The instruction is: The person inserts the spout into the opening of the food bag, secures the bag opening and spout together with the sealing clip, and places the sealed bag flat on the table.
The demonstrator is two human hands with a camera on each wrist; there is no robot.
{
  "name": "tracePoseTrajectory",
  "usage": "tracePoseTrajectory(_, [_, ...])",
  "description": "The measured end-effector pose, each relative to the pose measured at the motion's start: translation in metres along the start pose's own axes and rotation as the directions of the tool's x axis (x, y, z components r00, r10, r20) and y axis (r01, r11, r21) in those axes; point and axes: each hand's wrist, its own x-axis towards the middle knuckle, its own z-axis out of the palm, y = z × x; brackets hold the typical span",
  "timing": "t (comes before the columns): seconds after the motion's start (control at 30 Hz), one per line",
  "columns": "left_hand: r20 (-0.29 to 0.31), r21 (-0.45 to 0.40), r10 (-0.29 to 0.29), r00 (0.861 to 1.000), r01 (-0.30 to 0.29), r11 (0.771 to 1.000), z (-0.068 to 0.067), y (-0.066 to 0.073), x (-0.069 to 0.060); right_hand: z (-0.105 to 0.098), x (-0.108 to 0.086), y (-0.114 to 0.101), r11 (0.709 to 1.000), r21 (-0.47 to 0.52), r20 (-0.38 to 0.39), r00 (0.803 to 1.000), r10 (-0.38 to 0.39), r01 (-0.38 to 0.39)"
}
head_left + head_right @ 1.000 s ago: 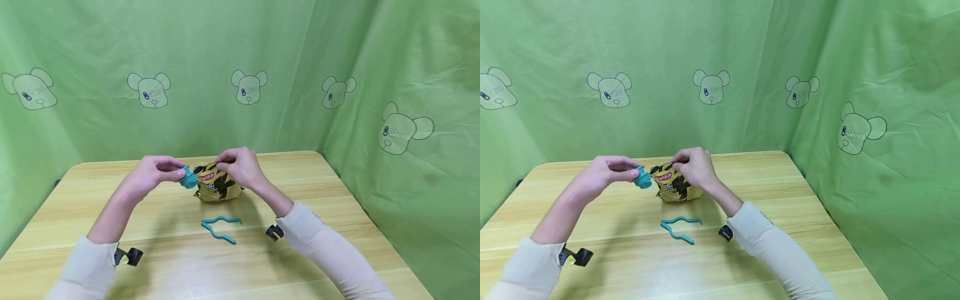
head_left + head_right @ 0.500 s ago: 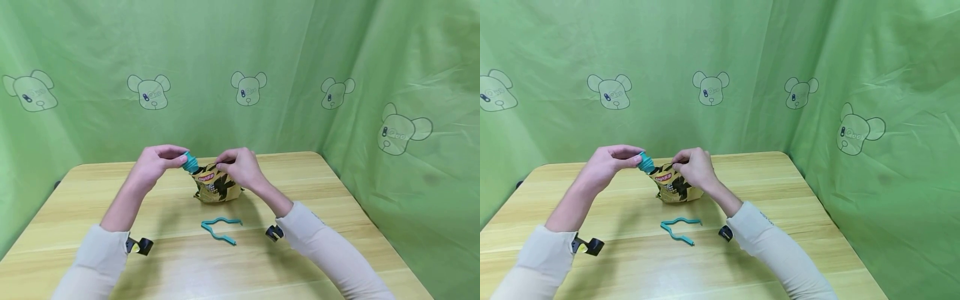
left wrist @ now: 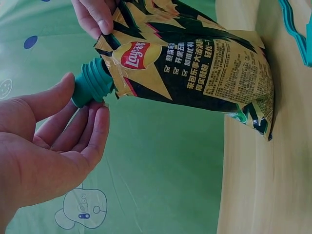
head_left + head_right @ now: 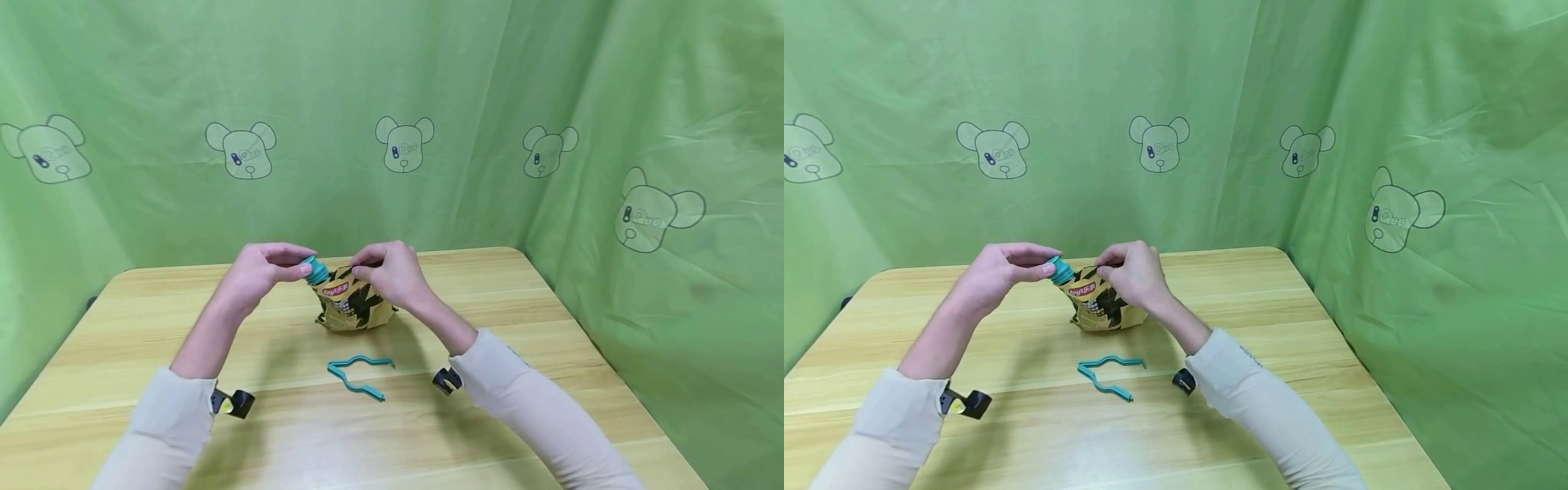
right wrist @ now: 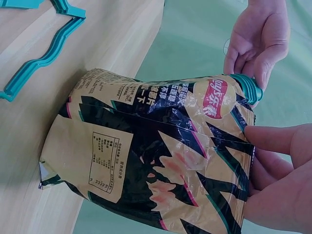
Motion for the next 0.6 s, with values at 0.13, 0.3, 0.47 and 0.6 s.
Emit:
tracePoseTrajectory(0.13, [0.011,0.016,-0.003,1.0,0.003,1.0,-0.0002,0.0,-0.0006,0.0001,0.0001,0.0004,1.0,-0.004,0.0,1.0,-0.002,0.002])
tracePoseTrajectory(0.3, [0.025,0.008,0.002,1.0,-0.002,1.0,-0.0013,-0.0007,-0.0016,0.0003,0.0005,0.0004,1.0,-0.01,-0.001,1.0,-0.004,0.004])
tracePoseTrajectory(0.47, [0.032,0.005,0.004,0.999,-0.004,1.0,-0.0018,-0.0006,-0.0014,0.0008,0.0008,0.0003,1.0,-0.008,-0.002,1.0,0.001,-0.001])
tracePoseTrajectory(0.6, [0.037,0.022,-0.014,0.999,0.013,1.0,-0.0017,-0.0004,-0.001,0.001,0.001,0.0006,1.0,-0.009,-0.005,1.0,0.001,-0.001])
